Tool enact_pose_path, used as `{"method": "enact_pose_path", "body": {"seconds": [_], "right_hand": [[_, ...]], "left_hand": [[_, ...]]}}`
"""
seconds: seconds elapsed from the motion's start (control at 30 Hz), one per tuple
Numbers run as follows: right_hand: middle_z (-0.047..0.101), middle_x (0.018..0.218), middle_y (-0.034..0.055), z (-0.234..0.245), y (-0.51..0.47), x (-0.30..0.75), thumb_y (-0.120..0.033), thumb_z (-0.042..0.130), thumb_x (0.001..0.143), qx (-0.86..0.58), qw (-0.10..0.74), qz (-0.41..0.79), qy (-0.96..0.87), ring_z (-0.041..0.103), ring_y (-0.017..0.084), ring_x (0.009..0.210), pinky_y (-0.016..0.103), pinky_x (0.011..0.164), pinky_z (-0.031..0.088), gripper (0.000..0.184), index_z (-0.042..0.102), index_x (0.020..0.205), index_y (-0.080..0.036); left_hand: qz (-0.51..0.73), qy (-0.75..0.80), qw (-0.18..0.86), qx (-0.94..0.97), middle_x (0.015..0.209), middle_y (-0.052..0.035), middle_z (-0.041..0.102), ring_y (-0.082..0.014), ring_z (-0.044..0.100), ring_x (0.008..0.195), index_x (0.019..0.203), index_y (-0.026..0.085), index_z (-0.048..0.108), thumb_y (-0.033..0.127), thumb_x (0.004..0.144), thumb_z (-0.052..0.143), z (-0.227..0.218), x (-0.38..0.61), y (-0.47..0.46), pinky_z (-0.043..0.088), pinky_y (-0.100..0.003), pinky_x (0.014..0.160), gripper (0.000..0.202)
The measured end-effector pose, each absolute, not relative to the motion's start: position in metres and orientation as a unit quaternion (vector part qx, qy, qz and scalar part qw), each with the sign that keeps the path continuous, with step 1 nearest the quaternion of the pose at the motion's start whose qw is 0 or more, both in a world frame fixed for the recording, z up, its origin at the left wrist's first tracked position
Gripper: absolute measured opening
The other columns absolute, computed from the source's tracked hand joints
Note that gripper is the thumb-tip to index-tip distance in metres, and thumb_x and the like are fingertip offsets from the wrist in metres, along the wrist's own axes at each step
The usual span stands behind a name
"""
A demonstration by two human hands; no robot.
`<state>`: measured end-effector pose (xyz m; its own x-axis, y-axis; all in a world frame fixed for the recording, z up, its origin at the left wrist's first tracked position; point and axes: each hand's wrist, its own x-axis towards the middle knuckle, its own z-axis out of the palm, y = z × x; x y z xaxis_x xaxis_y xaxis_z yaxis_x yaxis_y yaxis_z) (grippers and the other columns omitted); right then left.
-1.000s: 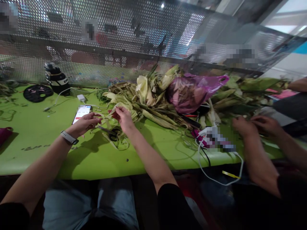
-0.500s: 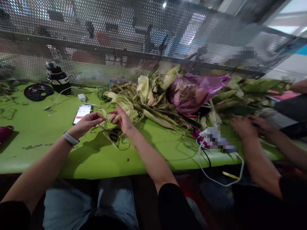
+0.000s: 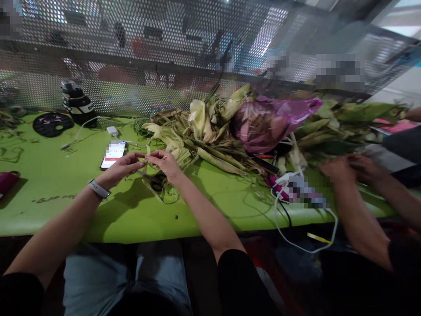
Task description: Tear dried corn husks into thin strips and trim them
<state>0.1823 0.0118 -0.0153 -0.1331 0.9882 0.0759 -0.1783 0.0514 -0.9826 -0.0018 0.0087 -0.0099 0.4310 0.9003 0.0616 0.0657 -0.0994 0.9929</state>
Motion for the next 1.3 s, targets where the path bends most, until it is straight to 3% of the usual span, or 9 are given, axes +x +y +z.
{"method": "enact_pose_path", "body": {"seconds": [0.17, 0.3, 0.5, 0.83, 1.03, 1.17, 1.3], "right_hand": [[0.063, 0.068, -0.0041, -0.016, 0.01, 0.179, -0.033, 0.082, 0.055, -0.4, 0.541, 0.551, -0.493, 0.053, 0.008, 0.066, 0.024, 0.07, 0.042, 0.026, 0.066, 0.07, -0.018], [0.066, 0.07, -0.0026, -0.021, 0.012, 0.176, -0.031, 0.081, 0.058, -0.372, 0.554, 0.569, -0.482, 0.056, 0.009, 0.068, 0.025, 0.074, 0.045, 0.022, 0.068, 0.071, -0.018], [0.068, 0.073, 0.0005, -0.022, 0.011, 0.177, -0.042, 0.078, 0.068, -0.335, 0.496, 0.661, -0.452, 0.06, 0.012, 0.069, 0.024, 0.066, 0.049, 0.027, 0.07, 0.079, -0.019], [0.07, 0.071, 0.0005, -0.021, 0.006, 0.174, -0.041, 0.086, 0.058, -0.346, 0.497, 0.665, -0.436, 0.062, 0.011, 0.068, 0.025, 0.068, 0.051, 0.033, 0.072, 0.076, -0.017], [0.07, 0.07, 0.0007, -0.021, 0.004, 0.171, -0.041, 0.086, 0.056, -0.353, 0.512, 0.647, -0.441, 0.06, 0.01, 0.064, 0.024, 0.064, 0.05, 0.034, 0.072, 0.074, -0.016], [0.071, 0.075, 0.0023, -0.011, 0.011, 0.189, -0.054, 0.076, 0.068, -0.375, 0.471, 0.613, -0.511, 0.063, 0.011, 0.067, 0.023, 0.066, 0.052, 0.038, 0.072, 0.077, -0.017], [0.067, 0.061, 0.0039, 0.001, 0.016, 0.214, -0.066, 0.061, 0.076, -0.439, 0.358, 0.596, -0.57, 0.057, 0.01, 0.047, 0.021, 0.044, 0.045, 0.052, 0.071, 0.078, -0.016]], "left_hand": [[0.356, 0.399, 0.582, 0.613, 0.066, 0.0007, 0.056, -0.0085, 0.041, 0.054, 0.096, 0.016, 0.072, 0.037, 0.077, 0.069, -0.011, -0.002, 0.009, 0.03, -0.023, 0.051, 0.028], [0.361, 0.39, 0.578, 0.619, 0.065, 0.0004, 0.056, -0.0087, 0.04, 0.054, 0.095, 0.018, 0.074, 0.043, 0.078, 0.069, -0.012, 0.0, 0.008, 0.029, -0.022, 0.049, 0.03], [0.342, 0.38, 0.601, 0.614, 0.055, 0.0026, 0.051, -0.0078, 0.038, 0.051, 0.091, 0.018, 0.075, 0.043, 0.075, 0.074, -0.011, 0.003, 0.005, 0.029, -0.021, 0.047, 0.03], [0.328, 0.352, 0.624, 0.616, 0.053, 0.0034, 0.046, -0.0048, 0.03, 0.048, 0.074, 0.013, 0.071, 0.044, 0.069, 0.078, -0.013, 0.007, 0.003, 0.018, -0.021, 0.044, 0.032], [0.306, 0.345, 0.635, 0.62, 0.057, 0.002, 0.05, -0.0052, 0.034, 0.049, 0.076, 0.013, 0.073, 0.042, 0.068, 0.079, -0.015, 0.005, 0.004, 0.021, -0.021, 0.046, 0.031], [0.356, 0.35, 0.657, 0.565, 0.06, 0.0018, 0.053, -0.0052, 0.039, 0.05, 0.076, 0.013, 0.07, 0.039, 0.067, 0.08, -0.016, 0.006, 0.004, 0.026, -0.02, 0.047, 0.029], [0.39, 0.355, 0.675, 0.516, 0.065, 0.0008, 0.058, -0.005, 0.047, 0.054, 0.079, 0.013, 0.068, 0.035, 0.069, 0.08, -0.018, 0.003, 0.009, 0.035, -0.017, 0.05, 0.026]]}}
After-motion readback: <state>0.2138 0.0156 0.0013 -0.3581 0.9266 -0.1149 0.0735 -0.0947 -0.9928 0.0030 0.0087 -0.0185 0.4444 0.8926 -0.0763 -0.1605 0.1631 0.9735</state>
